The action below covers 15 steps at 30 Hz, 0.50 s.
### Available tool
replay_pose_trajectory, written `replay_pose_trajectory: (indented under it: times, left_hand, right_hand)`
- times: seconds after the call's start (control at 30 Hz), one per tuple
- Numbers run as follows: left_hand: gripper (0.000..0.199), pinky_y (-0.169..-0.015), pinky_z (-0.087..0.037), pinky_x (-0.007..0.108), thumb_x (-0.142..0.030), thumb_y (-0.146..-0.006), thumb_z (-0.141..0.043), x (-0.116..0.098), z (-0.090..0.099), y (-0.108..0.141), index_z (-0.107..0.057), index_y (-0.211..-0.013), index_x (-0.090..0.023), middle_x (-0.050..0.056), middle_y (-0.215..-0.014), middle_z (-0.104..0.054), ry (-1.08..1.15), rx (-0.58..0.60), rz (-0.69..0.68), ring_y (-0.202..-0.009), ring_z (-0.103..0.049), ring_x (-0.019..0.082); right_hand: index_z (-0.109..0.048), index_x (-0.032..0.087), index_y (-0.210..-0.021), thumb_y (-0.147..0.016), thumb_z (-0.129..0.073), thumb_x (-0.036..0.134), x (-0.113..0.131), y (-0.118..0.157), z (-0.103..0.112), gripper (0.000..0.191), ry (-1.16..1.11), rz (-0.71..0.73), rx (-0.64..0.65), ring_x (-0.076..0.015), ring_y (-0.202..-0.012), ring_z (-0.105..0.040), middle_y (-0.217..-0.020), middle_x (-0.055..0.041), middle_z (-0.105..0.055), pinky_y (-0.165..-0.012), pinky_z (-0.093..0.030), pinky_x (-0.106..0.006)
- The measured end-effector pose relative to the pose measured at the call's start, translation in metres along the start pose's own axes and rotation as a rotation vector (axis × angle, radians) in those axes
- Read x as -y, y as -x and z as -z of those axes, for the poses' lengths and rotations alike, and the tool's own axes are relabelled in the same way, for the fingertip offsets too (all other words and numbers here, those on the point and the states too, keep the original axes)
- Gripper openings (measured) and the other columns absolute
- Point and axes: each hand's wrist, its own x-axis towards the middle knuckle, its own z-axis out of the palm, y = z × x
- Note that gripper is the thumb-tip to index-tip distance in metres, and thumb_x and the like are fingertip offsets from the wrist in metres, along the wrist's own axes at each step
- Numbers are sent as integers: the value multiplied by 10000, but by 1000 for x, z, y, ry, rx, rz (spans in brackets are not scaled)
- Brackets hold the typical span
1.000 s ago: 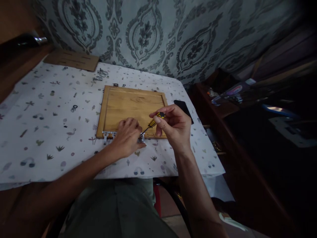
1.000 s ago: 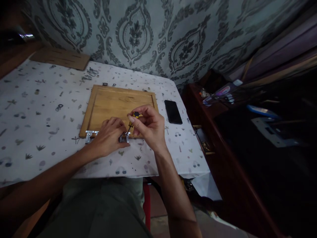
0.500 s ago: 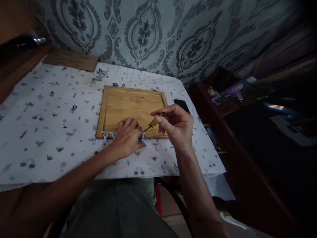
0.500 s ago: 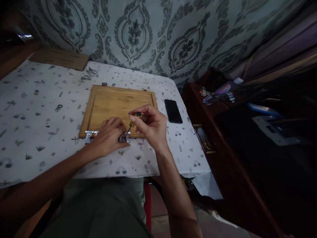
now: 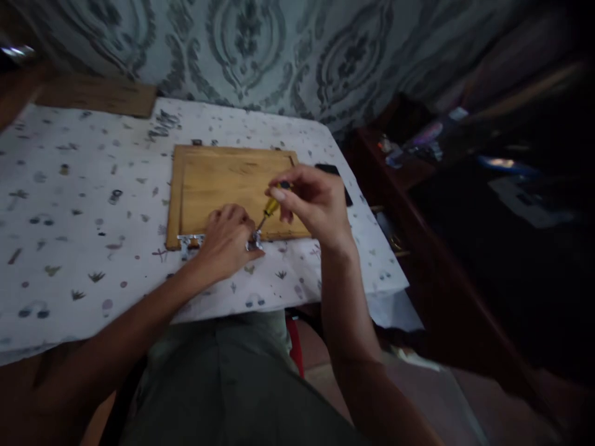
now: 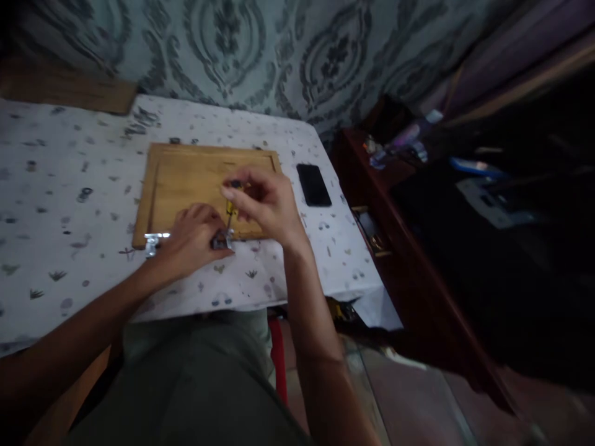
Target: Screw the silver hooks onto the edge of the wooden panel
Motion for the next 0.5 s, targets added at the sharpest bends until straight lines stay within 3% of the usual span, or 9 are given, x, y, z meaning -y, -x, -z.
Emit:
replay_pose_trajectory:
  times: [0.13, 0.27, 0.5]
  left_hand:
    - [315, -975, -403, 530, -401, -806, -807, 0, 0, -1, -693, -963, -153, 143, -1173, -609, 2, -22, 13, -1198, -482, 381]
    - [310, -974, -417, 532, -391, -797, -817, 0, 1, -1, -689, -962, -163, 145, -1157, -618, 6, -20, -5, -1184, -496, 382]
    - [364, -969, -422, 503, -388, -785, -835, -1, 1, 0, -673, -1016, -156, 136, -1171, -618, 5, -26, 7, -1173, -496, 350]
  right_hand:
    - [-628, 215, -826, -637, -811, 685, -2, -10, 6, 539, -15, -50, 132, -20, -470, -536, -655, 111, -629, -396, -440, -161]
    - [-653, 224, -864, -722, -799, 647, -4, 1, 2, 470, -65, -49, -38, -26, -476, -521, -759, 72, -683, -416, -470, -186]
    - [-690, 193, -877, -742, -846, 521, -2, 22, 0, 388, -106, -64, -147, -54, -484, -572, -780, 25, -700, -446, -482, -192]
